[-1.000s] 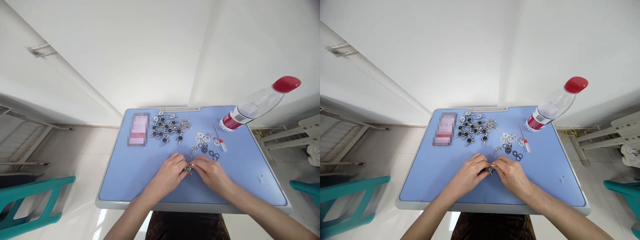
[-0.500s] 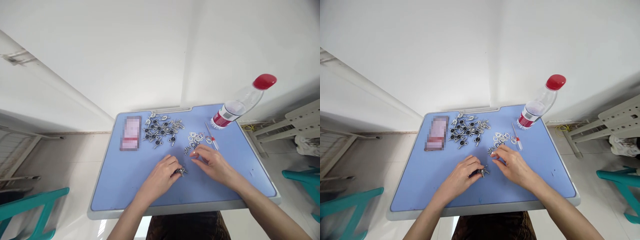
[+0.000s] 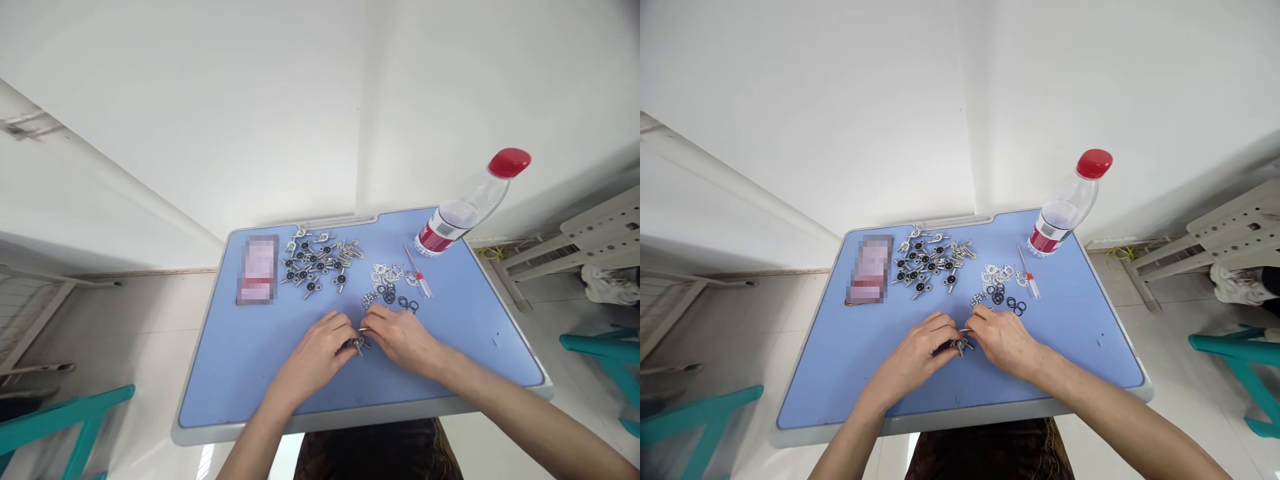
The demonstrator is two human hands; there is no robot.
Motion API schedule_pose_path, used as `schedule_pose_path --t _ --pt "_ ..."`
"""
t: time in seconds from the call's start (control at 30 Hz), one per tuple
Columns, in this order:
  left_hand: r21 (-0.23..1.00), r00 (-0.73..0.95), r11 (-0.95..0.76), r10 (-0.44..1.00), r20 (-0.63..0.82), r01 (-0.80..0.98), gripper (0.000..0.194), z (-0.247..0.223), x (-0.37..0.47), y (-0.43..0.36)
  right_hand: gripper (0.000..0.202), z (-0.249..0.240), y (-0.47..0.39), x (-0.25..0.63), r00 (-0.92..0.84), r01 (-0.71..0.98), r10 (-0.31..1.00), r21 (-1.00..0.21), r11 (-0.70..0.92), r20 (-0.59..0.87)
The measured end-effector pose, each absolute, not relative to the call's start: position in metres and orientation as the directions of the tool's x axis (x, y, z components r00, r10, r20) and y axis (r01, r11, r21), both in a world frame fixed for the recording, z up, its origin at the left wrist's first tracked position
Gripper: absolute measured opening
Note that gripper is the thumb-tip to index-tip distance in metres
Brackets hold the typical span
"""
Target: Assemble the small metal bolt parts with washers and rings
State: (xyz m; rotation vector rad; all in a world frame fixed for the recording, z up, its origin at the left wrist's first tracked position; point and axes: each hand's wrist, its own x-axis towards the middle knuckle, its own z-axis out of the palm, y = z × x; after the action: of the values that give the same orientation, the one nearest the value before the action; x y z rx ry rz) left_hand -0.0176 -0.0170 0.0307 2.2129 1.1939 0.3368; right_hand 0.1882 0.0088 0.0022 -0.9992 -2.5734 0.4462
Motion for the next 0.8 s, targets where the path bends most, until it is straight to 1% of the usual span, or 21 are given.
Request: schedule_pose_path --t 0.03,0.1,0.2,0.27,0.33,0.4,0.67,0.8 --pt "0.611 0.564 -0.419 0.824 -0.056 0.672 0.005 0.031 -0.018 -0.017 0.018 0.003 0.009 0.188 -0.684 0.579 0.701 -0.434 0.690 0.202" --pt "0.616 0.563 -0.419 0.825 -0.048 0.667 0.006 0.030 -0.018 -0.017 0.015 0.005 0.010 0.188 -0.643 0.562 0.741 -0.539 0.627 0.192" --pt "0.625 0.564 -0.424 0.825 -0.030 0.655 0.009 0.028 -0.019 -0.018 0.011 0.012 0.012 0.189 -0.530 0.513 0.834 -0.724 0.460 0.155" --pt "0.628 0.563 -0.424 0.826 -0.027 0.652 0.010 0.028 -0.019 -0.018 0.007 0.015 0.012 0.191 -0.457 0.481 0.877 -0.788 0.384 0.149" --pt "0.629 0.561 -0.421 0.828 -0.029 0.654 0.011 0.028 -0.019 -0.018 0.006 0.016 0.012 0.192 -0.425 0.456 0.890 -0.811 0.367 0.164" --pt "0.631 0.561 -0.421 0.827 -0.026 0.651 0.010 0.028 -0.019 -0.018 0.009 0.016 0.011 0.192 -0.434 0.439 0.885 -0.818 0.372 0.169" --pt "0.641 0.562 -0.421 0.827 -0.021 0.642 0.005 0.028 -0.019 -0.018 0.018 0.018 0.010 0.190 -0.541 0.358 0.840 -0.891 0.280 0.047" --pt "0.636 0.558 -0.408 0.829 -0.043 0.655 0.002 0.028 -0.018 -0.018 0.018 0.018 0.008 0.189 -0.582 0.359 0.813 -0.894 0.268 0.011"
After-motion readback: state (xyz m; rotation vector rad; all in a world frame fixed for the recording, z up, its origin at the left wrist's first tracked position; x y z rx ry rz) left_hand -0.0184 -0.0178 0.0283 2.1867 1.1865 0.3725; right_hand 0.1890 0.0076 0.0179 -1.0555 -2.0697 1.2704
